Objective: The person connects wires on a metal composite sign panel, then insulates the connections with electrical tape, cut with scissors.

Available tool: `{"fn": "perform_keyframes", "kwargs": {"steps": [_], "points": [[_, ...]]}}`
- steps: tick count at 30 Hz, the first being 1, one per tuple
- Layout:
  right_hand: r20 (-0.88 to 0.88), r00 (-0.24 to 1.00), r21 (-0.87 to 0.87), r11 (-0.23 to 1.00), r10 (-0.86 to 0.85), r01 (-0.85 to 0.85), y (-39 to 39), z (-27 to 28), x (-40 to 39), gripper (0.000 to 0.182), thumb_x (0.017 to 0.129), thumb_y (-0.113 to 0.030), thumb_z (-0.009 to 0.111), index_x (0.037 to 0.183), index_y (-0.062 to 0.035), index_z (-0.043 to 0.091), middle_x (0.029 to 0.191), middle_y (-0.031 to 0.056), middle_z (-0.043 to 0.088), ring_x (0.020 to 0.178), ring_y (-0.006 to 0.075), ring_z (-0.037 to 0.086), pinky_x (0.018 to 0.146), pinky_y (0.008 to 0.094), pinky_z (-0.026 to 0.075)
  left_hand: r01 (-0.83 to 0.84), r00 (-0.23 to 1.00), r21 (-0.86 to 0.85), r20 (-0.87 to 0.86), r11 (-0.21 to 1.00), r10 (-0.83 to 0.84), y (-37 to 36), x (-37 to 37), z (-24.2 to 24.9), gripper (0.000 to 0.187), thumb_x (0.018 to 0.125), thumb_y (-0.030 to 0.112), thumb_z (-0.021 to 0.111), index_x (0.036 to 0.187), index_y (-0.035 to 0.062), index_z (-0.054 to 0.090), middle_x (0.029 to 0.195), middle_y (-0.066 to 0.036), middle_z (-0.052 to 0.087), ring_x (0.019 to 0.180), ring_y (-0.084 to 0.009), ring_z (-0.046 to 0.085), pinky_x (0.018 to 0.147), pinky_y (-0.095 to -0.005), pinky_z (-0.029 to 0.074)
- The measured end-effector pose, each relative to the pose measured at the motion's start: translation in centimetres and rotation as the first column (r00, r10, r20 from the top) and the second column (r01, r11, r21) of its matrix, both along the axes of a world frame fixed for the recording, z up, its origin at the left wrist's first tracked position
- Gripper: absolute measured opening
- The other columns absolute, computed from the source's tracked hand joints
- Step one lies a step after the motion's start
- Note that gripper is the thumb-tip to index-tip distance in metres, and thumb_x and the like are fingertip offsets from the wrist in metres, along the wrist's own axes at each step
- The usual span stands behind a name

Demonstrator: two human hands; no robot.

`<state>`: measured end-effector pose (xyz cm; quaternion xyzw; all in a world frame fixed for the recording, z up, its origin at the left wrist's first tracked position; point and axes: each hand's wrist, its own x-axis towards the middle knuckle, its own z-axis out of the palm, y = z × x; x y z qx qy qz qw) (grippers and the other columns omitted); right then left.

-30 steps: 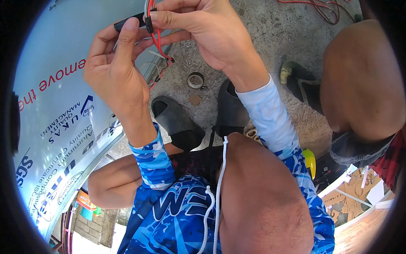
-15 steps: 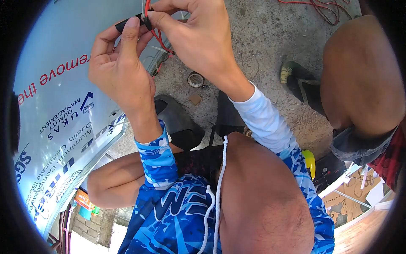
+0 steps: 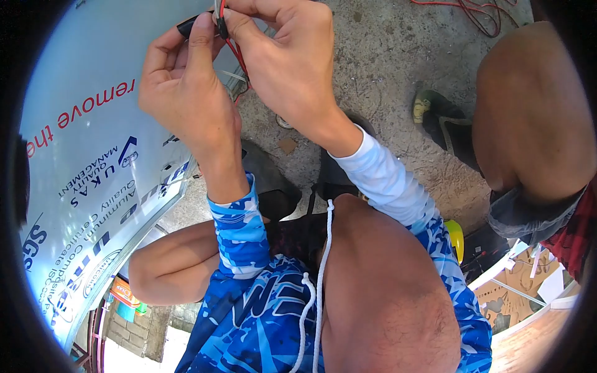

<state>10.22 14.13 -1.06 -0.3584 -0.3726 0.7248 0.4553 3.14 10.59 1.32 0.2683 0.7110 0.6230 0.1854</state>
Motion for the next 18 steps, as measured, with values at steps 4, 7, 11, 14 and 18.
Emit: {"fn": "perform_keyframes", "kwargs": {"steps": [4, 7, 11, 14, 18], "points": [[0.191, 0.912, -0.012, 0.928, -0.363, 0.372, -0.1, 1.2, -2.2, 0.017, 0.093, -0.001, 0.061, 0.106, 0.0091, 0.067, 0.084, 0.0056, 0.068, 0.065, 0.0045, 0.056, 0.054, 0.0186, 0.043, -0.023, 0.999, 0.039, 0.025, 0.999, 0.022, 0.3, 0.1, -0.5, 0.017, 0.085, -0.002, 0.069, 0.097, -0.0104, 0.06, 0.091, -0.018, 0.068, 0.082, -0.0187, 0.069, 0.076, -0.0293, 0.059], [-0.106, 0.994, -0.016, 0.999, -0.039, 0.037, 0.3, 0.4, -0.4, 0.019, 0.092, -0.003, 0.064, 0.107, 0.0073, 0.068, 0.084, 0.0055, 0.069, 0.065, 0.005, 0.057, 0.054, 0.0182, 0.044, -0.016, 0.999, 0.073, 0.041, 0.997, 0.013, 0.3, -0.1, -0.9, 0.017, 0.084, -0.003, 0.07, 0.097, -0.01, 0.06, 0.091, -0.017, 0.068, 0.083, -0.0189, 0.069, 0.076, -0.0289, 0.059], [0.033, 0.999, -0.149, 0.989, -0.019, 0.023, 0.7, 2.1, 0.1, 0.021, 0.089, -0.007, 0.069, 0.104, 0.0079, 0.068, 0.083, 0.0061, 0.069, 0.064, 0.0056, 0.057, 0.051, 0.0183, 0.043, -0.017, 1.0, 0.101, 0.008, 0.995, 0.016, 0.2, 0.0, -1.2, 0.018, 0.083, -0.003, 0.071, 0.096, -0.0098, 0.059, 0.091, -0.017, 0.068, 0.082, -0.0188, 0.069, 0.077, -0.0285, 0.059], [0.044, 0.999, -0.138, 0.99, 0.023, -0.017, 1.0, 1.1, 0.7, 0.022, 0.088, -0.009, 0.071, 0.101, 0.0084, 0.068, 0.081, 0.0064, 0.069, 0.062, 0.0059, 0.056, 0.05, 0.0186, 0.042, -0.033, 0.999, 0.089, 0.012, 0.995, 0.032, 0.3, 0.2, -1.0, 0.018, 0.083, -0.003, 0.071, 0.095, -0.0094, 0.059, 0.091, -0.017, 0.068, 0.081, -0.0185, 0.069, 0.076, -0.0277, 0.059], [-0.034, 0.995, -0.108, 0.99, 0.089, -0.093, 1.3, -0.2, 1.1, 0.021, 0.088, -0.011, 0.071, 0.098, 0.0081, 0.069, 0.079, 0.0072, 0.068, 0.061, 0.0064, 0.056, 0.052, 0.0192, 0.043, -0.004, 1.0, 0.125, -0.029, 0.992, 0.008, 0.4, 0.0, -1.1, 0.019, 0.082, -0.004, 0.072, 0.095, -0.0091, 0.059, 0.089, -0.017, 0.069, 0.079, -0.0187, 0.07, 0.073, -0.0269, 0.058]]}}
